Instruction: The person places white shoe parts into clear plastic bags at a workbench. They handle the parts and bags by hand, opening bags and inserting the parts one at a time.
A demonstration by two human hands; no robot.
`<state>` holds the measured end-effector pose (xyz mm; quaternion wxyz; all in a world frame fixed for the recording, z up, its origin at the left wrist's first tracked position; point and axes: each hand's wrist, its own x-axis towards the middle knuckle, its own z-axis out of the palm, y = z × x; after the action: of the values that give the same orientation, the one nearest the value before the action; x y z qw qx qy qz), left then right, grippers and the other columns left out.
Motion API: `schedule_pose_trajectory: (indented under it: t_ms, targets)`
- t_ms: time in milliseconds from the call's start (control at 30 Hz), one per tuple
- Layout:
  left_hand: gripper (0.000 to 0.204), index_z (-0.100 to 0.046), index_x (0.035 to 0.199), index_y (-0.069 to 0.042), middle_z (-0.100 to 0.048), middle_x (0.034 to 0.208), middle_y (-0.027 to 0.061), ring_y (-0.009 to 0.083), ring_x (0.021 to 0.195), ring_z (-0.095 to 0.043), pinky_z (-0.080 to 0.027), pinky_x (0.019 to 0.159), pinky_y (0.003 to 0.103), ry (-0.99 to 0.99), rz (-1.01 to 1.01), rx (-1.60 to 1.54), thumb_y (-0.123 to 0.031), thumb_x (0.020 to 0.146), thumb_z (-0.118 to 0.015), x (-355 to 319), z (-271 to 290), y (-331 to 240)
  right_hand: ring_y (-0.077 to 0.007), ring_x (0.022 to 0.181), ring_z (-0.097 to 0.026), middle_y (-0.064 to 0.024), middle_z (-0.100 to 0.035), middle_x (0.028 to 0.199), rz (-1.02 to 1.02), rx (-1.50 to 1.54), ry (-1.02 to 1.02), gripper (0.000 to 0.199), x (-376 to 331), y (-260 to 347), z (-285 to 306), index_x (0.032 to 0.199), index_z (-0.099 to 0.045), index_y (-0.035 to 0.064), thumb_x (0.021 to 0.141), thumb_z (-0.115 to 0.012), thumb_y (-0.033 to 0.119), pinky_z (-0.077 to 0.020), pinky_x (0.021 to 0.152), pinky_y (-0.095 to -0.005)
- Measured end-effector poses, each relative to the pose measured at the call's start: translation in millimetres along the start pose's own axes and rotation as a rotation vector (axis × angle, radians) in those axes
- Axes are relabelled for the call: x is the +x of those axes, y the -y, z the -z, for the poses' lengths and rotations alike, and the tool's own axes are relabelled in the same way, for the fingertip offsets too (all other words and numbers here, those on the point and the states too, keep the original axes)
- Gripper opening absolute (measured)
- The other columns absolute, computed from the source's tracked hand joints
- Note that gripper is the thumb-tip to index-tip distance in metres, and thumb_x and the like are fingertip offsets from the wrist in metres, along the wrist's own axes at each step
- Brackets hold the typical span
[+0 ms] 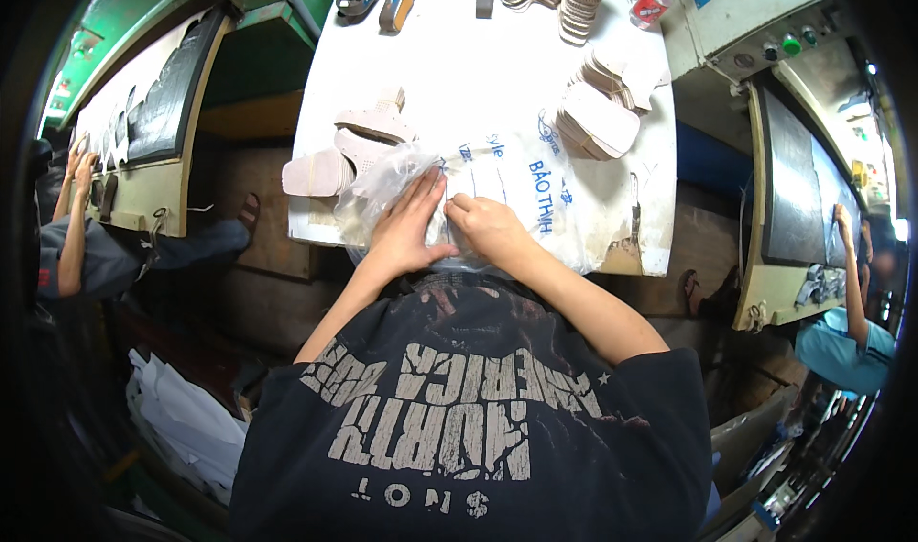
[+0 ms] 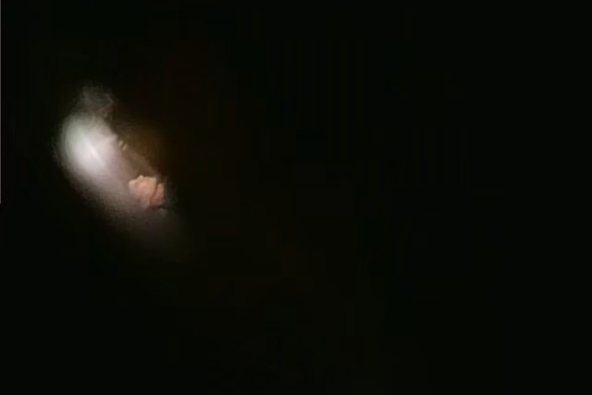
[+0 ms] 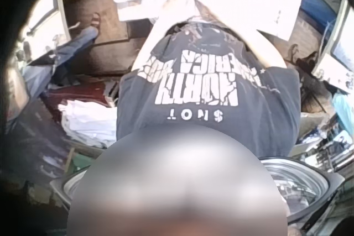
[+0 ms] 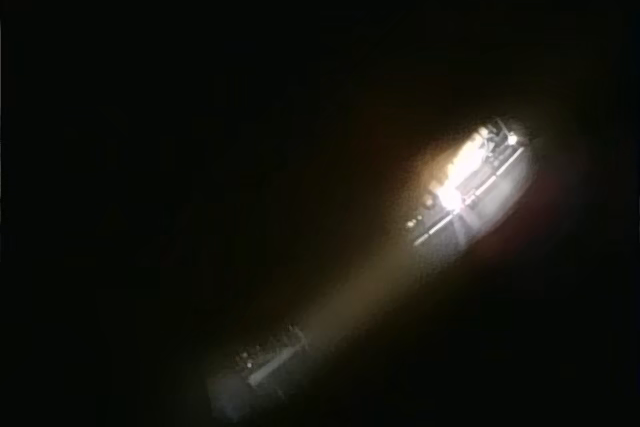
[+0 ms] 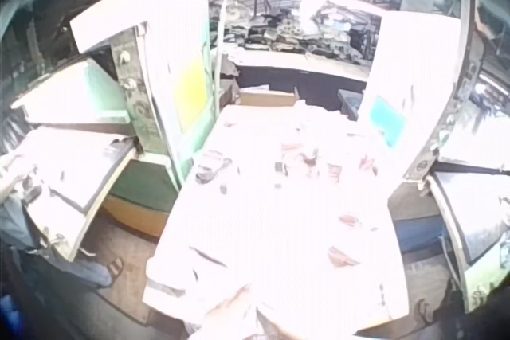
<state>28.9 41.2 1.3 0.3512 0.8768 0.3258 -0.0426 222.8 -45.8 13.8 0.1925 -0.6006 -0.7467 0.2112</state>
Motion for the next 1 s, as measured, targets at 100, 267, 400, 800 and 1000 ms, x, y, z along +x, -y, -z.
schedule_pose_trajectory:
  t_ms: [100,267,400,800,1000]
  targets:
    - [0.117,-0.021,0.167,-0.019,-0.014,0.176,0.0007,0.0226,0.16,-0.021,-0.035,0.122,0.053,0.011,0.012,0.021,-0.051,0.075,-0.085,-0.8,1.1,0.2,-0.0344,0.083,-0.069,-0.0145,-0.063,0.093,-0.01,0.012,0.055,0.027,2.5,-0.5,0.8,0.107,-0.066,0.0,0.079,-0.065,0.002,-0.0571,0.073,-0.0439]
    - [0.117,-0.021,0.167,-0.019,-0.014,0.176,0.0012,0.0234,0.16,-0.021,-0.035,0.123,0.053,0.028,0.026,0.021,-0.048,0.074,-0.086,-2.8,2.2,0.1,-0.0348,0.083,-0.069,-0.0146,-0.063,0.094,-0.005,-0.023,-0.082,0.025,5.8,0.9,-2.1,0.099,-0.063,0.0003,0.076,-0.071,0.005,-0.058,0.073,-0.0439]
    - [0.118,-0.021,0.167,-0.019,-0.014,0.176,0.0012,0.0234,0.16,-0.022,-0.035,0.122,0.055,0.018,0.009,0.018,-0.049,0.074,-0.086,-2.6,2.3,1.2,-0.0373,0.081,-0.069,-0.0161,-0.064,0.093,-0.027,0.04,0.183,0.03,-1.5,4.0,-3.0,0.11,-0.067,-0.0016,0.08,-0.065,0.002,-0.0578,0.072,-0.0454]
    - [0.119,-0.02,0.168,-0.018,-0.015,0.176,0.0065,0.0255,0.162,-0.016,-0.027,0.126,0.051,0.059,0.021,-0.01,-0.05,0.074,-0.086,-2.1,5.9,4.1,-0.0368,0.078,-0.07,-0.0163,-0.063,0.092,-0.004,0.005,0.091,0.022,-2.5,16.5,-4.2,0.099,-0.063,-0.0012,0.078,-0.067,0.003,-0.0585,0.07,-0.0452]
    - [0.118,-0.019,0.168,-0.018,-0.016,0.176,0.006,0.026,0.161,-0.016,-0.027,0.126,0.052,0.04,0.003,-0.04,-0.048,0.075,-0.084,-2.3,6.5,5.8,-0.0391,0.078,-0.069,-0.0178,-0.063,0.091,-0.024,-0.016,-0.165,0.02,9.9,5.7,0.4,0.095,-0.062,-0.0027,0.077,-0.068,0.003,-0.058,0.071,-0.0464]
